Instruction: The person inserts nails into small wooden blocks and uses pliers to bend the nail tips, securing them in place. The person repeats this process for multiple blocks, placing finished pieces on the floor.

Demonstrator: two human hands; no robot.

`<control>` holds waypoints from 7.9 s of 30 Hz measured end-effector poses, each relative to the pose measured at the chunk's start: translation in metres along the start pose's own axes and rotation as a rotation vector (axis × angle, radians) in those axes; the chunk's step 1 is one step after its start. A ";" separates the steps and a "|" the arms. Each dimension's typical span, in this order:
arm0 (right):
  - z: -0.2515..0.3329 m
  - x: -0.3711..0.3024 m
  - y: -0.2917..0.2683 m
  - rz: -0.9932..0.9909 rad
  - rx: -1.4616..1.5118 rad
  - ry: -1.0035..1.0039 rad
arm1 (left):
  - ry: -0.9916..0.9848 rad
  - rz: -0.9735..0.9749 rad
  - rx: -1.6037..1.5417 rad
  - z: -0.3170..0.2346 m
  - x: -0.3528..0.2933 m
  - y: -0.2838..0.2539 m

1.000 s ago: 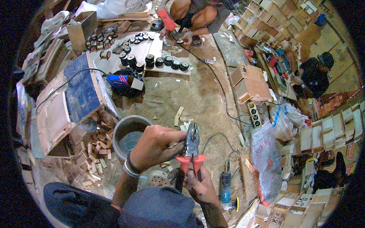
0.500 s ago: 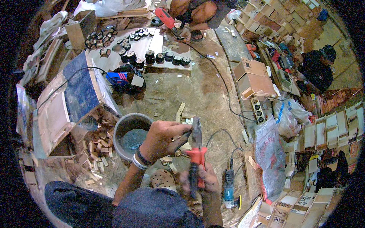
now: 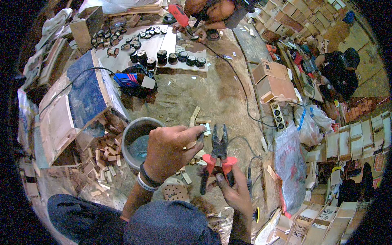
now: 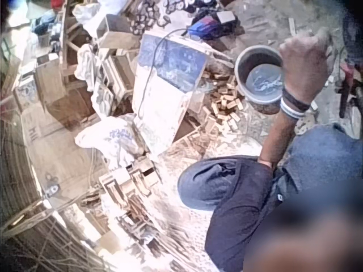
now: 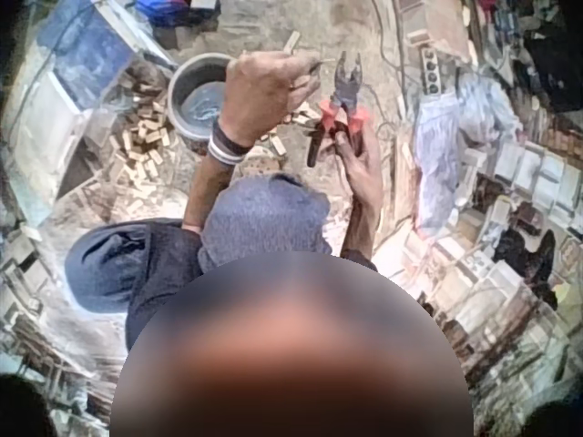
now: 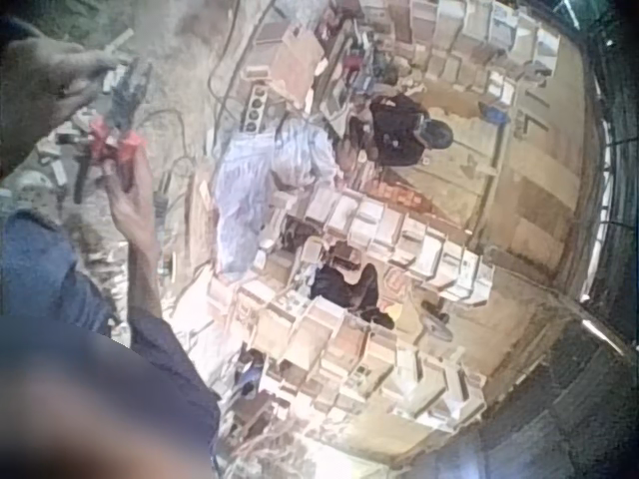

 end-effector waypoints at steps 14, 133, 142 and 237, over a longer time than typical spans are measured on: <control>0.011 0.014 0.000 0.124 0.067 0.000 | 0.021 -0.021 -0.109 -0.007 -0.006 -0.004; 0.013 -0.002 0.045 0.373 0.781 0.177 | -0.130 0.439 -1.229 0.001 -0.010 0.045; 0.014 -0.001 0.038 0.318 0.636 0.181 | -0.094 0.516 -1.188 0.004 -0.010 0.041; 0.021 -0.003 -0.002 -0.042 -0.483 -0.237 | -0.061 0.110 -0.440 -0.017 -0.008 -0.006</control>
Point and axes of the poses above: each hand's wrist, its own x-axis towards the middle knuckle, its own y-axis out of the palm, z = x × y, the point moved 3 cm from there along x, towards the middle knuckle, and after that the axes turned 14 degrees about -y, right-handed, at the moved point
